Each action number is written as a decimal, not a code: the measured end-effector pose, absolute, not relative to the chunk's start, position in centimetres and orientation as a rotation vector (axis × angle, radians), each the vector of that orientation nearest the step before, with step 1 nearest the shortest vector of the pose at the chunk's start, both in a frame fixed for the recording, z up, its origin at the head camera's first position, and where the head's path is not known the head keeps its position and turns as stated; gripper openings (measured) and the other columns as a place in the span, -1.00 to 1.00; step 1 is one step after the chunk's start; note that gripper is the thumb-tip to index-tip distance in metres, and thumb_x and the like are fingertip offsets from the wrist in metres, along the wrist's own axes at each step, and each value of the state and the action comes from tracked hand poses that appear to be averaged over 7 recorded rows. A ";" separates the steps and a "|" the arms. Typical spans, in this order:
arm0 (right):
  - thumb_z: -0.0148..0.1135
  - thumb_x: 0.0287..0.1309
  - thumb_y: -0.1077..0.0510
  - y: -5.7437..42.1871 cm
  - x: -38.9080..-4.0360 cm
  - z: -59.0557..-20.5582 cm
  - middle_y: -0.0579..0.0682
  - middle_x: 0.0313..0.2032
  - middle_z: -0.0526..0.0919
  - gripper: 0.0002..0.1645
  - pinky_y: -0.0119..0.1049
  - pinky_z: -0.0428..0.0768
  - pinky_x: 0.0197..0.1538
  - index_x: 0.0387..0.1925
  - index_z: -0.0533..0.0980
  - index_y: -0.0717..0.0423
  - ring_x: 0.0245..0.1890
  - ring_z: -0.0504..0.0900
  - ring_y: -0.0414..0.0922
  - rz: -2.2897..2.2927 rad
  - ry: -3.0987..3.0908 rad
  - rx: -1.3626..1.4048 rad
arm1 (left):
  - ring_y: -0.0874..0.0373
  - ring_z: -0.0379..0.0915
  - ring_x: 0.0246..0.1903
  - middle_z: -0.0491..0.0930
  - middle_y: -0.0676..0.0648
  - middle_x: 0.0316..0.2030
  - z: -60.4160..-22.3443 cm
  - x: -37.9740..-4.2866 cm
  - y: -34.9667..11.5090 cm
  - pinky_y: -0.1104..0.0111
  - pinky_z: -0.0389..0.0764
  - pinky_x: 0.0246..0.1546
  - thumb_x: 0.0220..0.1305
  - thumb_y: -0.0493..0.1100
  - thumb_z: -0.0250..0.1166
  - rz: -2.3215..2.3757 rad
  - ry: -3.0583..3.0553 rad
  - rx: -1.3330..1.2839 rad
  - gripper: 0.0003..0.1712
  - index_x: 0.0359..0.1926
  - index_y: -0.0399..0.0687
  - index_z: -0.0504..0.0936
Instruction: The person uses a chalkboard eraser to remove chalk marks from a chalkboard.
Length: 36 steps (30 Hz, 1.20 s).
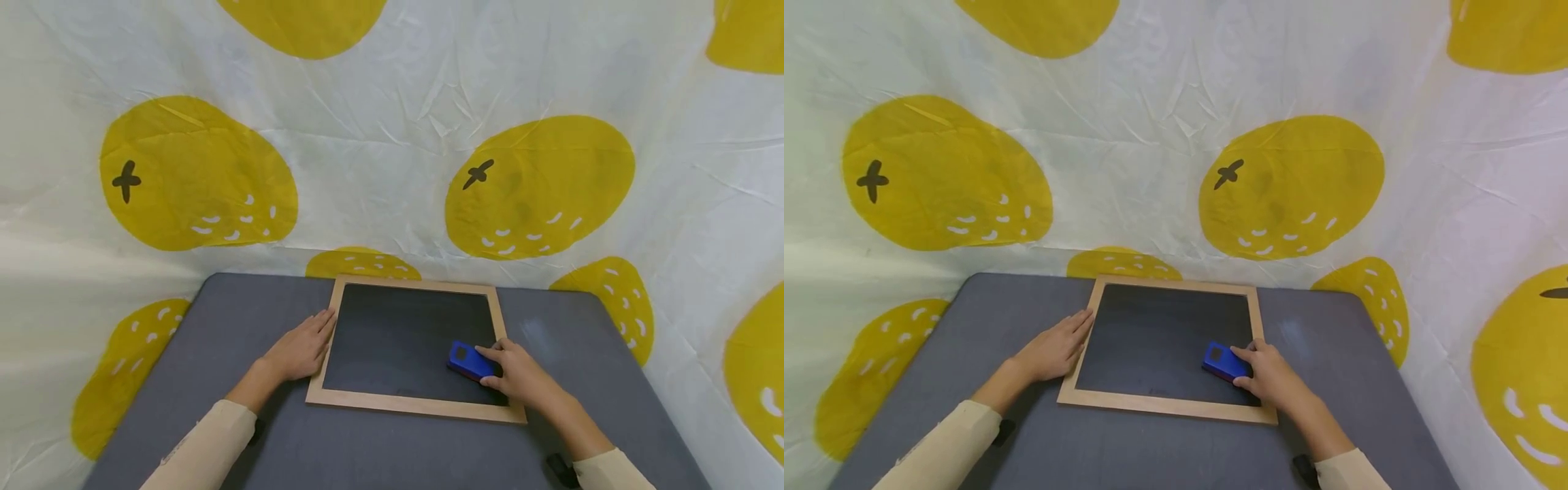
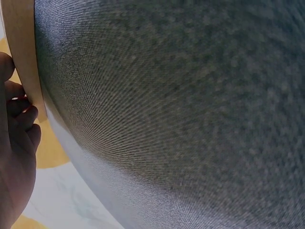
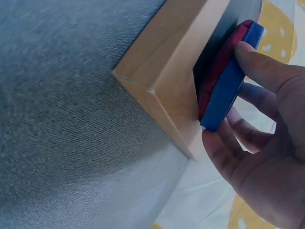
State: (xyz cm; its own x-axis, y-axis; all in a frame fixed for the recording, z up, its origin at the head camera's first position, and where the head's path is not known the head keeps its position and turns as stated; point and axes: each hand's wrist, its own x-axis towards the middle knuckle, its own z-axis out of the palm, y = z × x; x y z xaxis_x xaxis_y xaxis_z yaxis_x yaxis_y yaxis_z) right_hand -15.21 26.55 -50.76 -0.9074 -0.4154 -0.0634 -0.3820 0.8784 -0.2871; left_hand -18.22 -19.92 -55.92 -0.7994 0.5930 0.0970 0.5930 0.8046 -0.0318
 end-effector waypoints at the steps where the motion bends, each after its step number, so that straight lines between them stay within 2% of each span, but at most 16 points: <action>1: 0.56 0.11 0.00 26.6 -15.2 -50.8 0.16 -0.01 0.58 -0.25 0.06 0.66 -0.01 0.33 0.57 0.11 -0.08 0.58 0.04 -0.404 2.924 -0.628 | -0.23 0.17 0.52 0.17 -0.37 0.54 -55.9 -18.2 -19.9 -0.02 0.30 0.49 0.54 -0.11 0.04 -0.004 -2.890 -0.951 -0.30 0.53 -0.43 0.19; 16: 0.59 0.06 -0.01 26.7 -14.8 -51.8 0.10 -0.03 0.58 -0.24 0.00 0.66 -0.02 0.30 0.59 0.10 -0.08 0.58 -0.01 -0.460 2.946 -0.626 | -0.22 0.18 0.52 0.17 -0.35 0.55 -56.1 -17.7 -19.6 -0.01 0.32 0.48 0.55 -0.10 0.03 0.021 -2.918 -0.931 -0.31 0.53 -0.42 0.20; 25: 0.59 0.07 0.02 28.6 -15.2 -51.0 0.17 -0.06 0.59 -0.20 -0.20 0.60 -0.24 0.33 0.55 0.16 -0.21 0.56 -0.05 -0.648 3.070 -0.591 | -0.22 0.14 0.54 0.16 -0.33 0.56 -56.4 -17.4 -19.6 -0.03 0.28 0.50 0.56 -0.10 0.03 -0.035 -2.937 -0.907 -0.31 0.54 -0.39 0.19; 36: 0.53 0.16 -0.05 32.5 -17.3 -49.5 0.45 -0.02 0.52 -0.14 0.12 0.66 -0.23 0.33 0.45 0.37 -0.18 0.58 0.23 -0.671 3.208 -0.276 | -0.23 0.16 0.53 0.19 -0.33 0.55 -55.9 -17.4 -19.4 -0.04 0.29 0.49 0.54 -0.11 0.06 -0.068 -2.915 -0.889 -0.30 0.53 -0.40 0.21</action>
